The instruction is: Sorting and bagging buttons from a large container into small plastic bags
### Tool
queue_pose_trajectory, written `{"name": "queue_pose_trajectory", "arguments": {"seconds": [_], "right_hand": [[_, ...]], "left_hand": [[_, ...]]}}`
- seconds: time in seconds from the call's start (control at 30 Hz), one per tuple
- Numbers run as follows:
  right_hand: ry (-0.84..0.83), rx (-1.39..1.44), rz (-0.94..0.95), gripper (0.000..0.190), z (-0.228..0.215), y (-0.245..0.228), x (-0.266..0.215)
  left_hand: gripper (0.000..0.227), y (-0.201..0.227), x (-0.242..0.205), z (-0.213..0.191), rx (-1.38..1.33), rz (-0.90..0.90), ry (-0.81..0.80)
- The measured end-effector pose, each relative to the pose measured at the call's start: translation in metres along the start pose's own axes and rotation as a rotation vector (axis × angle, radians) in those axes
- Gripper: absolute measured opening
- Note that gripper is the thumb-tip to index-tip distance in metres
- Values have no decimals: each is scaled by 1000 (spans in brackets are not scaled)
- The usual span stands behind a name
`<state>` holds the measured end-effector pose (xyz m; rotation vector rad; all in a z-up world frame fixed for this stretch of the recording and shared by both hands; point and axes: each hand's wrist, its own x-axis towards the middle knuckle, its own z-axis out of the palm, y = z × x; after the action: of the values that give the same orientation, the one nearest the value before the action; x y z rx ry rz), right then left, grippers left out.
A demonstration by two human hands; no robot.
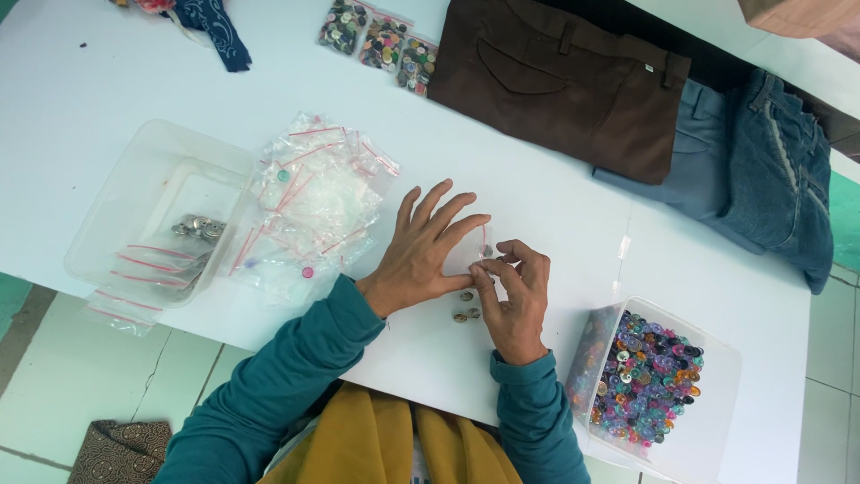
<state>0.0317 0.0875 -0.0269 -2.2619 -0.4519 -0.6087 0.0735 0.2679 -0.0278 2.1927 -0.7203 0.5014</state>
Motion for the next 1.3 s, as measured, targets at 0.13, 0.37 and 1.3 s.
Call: {"name": "queue_pose_trajectory", "arguments": {"seconds": [0.13,0.37,1.3], "right_hand": [[-9,-18,-17,5,-3,-3,2],[-38,43,-11,24,-5,-3,3],[-215,-80,398,10,25,60,-4]], "left_hand": [[67,-5,-2,2,-48,-1,-16],[58,-11,-11,14,-261,-90,-149],[63,-23,-5,2,-426,-212,-144]]}}
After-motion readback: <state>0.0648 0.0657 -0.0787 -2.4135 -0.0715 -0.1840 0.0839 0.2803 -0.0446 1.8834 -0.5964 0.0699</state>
